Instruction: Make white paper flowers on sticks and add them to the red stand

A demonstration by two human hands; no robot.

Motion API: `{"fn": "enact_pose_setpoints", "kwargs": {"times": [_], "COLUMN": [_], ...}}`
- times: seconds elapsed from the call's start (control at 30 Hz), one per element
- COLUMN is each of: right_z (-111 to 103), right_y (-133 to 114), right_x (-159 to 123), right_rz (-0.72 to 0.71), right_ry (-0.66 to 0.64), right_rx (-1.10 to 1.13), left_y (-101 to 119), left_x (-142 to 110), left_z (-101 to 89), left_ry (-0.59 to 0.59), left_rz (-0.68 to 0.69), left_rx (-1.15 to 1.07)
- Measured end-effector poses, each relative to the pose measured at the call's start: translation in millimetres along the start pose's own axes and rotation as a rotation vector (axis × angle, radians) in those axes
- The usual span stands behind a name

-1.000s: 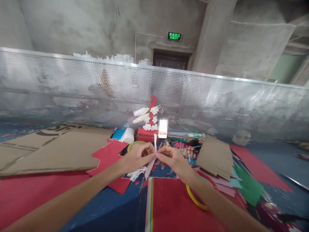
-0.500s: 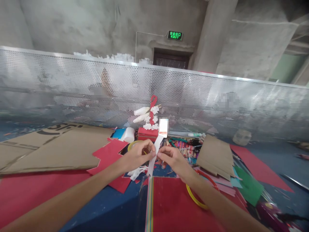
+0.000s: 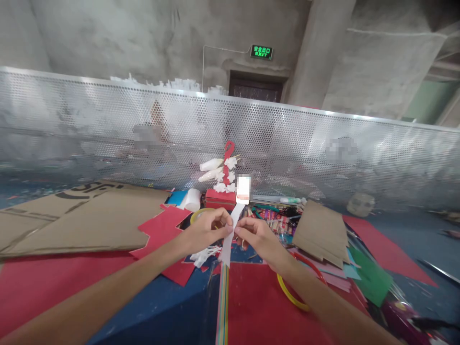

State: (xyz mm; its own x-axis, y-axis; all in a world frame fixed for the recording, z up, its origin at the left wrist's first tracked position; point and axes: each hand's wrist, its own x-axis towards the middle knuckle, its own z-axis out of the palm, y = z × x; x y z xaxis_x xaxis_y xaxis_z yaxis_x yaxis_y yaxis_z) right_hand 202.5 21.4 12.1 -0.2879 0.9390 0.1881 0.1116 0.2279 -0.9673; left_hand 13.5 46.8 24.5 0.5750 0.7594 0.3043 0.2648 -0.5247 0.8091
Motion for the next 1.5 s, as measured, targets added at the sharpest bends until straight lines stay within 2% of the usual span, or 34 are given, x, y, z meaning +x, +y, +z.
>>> {"fn": "enact_pose_setpoints", "kwargs": {"times": [0.67,0.9,1.13,1.5], "right_z": [-0.2,0.7,-0.5,-0.2], "right_y": [2.6,7.0,8.5,5.5], "right_x": [0.8,2.5,1.2,0.2], "right_rz": [-0.024,-0.052,-0.074,-0.065], "right_ry": [0.002,-0.023,-0.019,0.006], "right_rx": [-0.025,-0.025,-0.057,-0.074], "left_y": [0.9,-2.4,-3.3,-4.1], "left_x": [-0.2,0.9,-0.2,0.7], "left_z": [0.6,0.3,1.4,1.1], "left_ry": [0.0,0.023,-0.033,-0.006], "left_rz": [0.005,-0.009,-0.028,-0.017], "left_rx": [0.029,0.117,0.105,0.062]}}
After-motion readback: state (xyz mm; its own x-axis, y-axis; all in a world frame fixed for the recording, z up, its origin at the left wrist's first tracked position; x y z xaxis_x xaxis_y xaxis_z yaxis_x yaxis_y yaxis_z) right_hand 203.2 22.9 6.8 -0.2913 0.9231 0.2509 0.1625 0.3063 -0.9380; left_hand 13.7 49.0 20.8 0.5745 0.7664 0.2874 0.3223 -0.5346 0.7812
